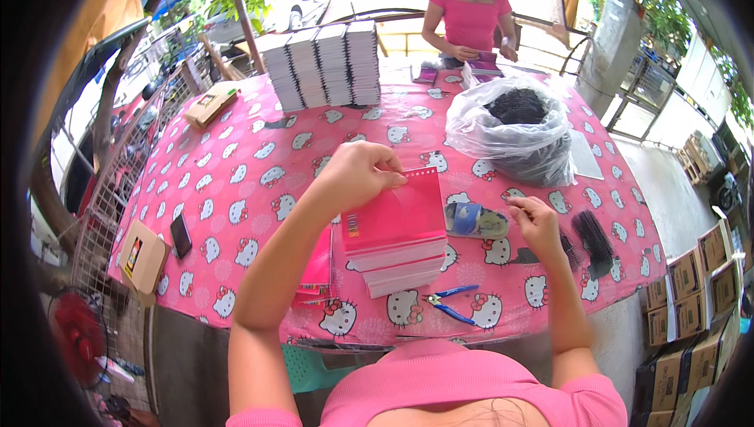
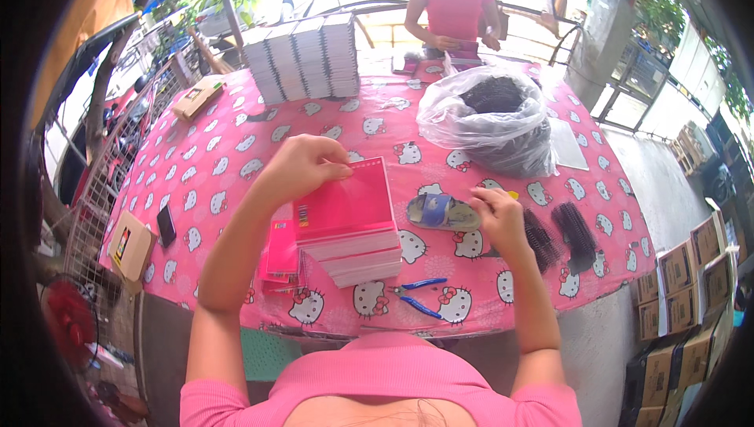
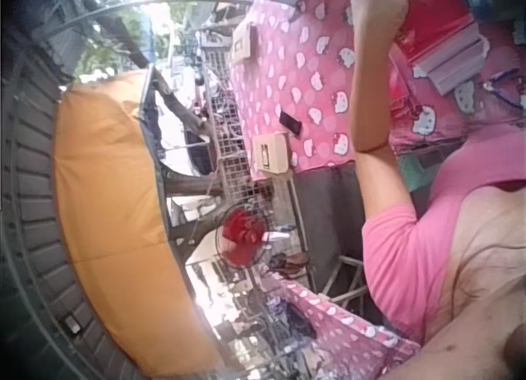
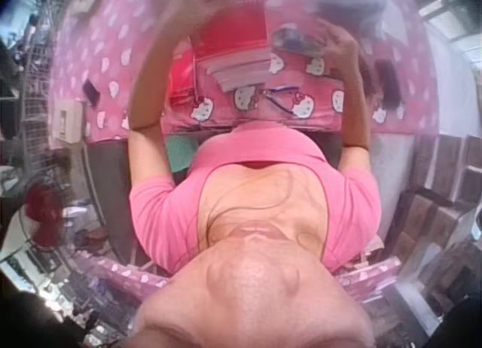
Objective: The person threads wire spirals through the holes of pink notebook covers and paper stacks, cutting the wire with pliers to finish each assembly.
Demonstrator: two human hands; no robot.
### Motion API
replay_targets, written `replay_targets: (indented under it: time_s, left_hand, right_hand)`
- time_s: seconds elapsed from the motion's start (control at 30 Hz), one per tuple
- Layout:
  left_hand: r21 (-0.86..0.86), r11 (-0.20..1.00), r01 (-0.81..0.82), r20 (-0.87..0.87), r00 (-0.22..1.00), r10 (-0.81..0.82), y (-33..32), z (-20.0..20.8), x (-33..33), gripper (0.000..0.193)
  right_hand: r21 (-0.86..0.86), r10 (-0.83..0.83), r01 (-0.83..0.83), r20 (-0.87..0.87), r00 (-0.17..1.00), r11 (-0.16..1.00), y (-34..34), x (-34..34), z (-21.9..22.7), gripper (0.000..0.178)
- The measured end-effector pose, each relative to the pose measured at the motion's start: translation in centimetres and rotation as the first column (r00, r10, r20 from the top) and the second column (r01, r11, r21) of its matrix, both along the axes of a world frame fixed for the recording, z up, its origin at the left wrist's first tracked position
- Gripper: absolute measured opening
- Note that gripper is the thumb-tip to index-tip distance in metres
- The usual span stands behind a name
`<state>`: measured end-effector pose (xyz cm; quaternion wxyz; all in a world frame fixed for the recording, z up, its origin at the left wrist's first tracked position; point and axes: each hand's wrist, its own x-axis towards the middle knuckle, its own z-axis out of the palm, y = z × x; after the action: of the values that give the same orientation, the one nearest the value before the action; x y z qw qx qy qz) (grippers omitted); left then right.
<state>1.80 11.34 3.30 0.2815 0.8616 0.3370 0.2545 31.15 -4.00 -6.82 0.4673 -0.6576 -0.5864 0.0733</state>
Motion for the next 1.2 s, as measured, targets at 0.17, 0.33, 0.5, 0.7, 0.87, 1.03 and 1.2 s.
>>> replay_targets:
  time_s: [0.17,0.33,0.5,0.7,0.87,1.03,1.2]
  left_hand:
    - [0.164,0.986,-0.009,0.090,0.996,-0.006,-5.8,2.5,-0.5,0.016]
    - [0.283,0.959,-0.026,0.104,0.995,-0.004,-5.8,1.7,-0.4,0.022]
    - [0.330,0.937,-0.110,0.219,0.975,0.037,-6.2,0.9,0.5,0.022]
    - [0.318,0.932,-0.172,0.193,0.975,0.114,-6.7,0.7,0.6,0.019]
    - [0.559,0.747,-0.361,0.241,0.932,0.270,-8.0,-0.4,1.2,0.017]
    - [0.435,0.833,-0.342,0.324,0.922,0.210,-7.7,-1.7,1.3,0.015]
    - [0.465,0.823,-0.327,0.320,0.929,0.189,-7.8,-1.4,0.9,0.019]
  right_hand:
    - [0.169,0.321,-0.294,-0.173,0.931,0.941,1.4,-5.2,6.3,0.022]
    - [0.175,0.345,-0.337,-0.016,0.939,0.925,2.2,-6.7,8.7,0.022]
    - [0.236,0.375,-0.380,0.069,0.924,0.894,3.1,-6.9,9.8,0.022]
    - [-0.084,0.475,-0.485,-0.116,0.872,0.870,3.0,-7.3,12.2,0.016]
    - [0.028,0.443,-0.448,0.104,0.891,0.894,2.9,-8.4,11.4,0.021]
    - [0.049,0.389,-0.431,0.349,0.853,0.901,2.9,-8.6,11.2,0.020]
    - [-0.030,0.454,-0.469,0.313,0.834,0.883,3.0,-8.2,11.9,0.020]
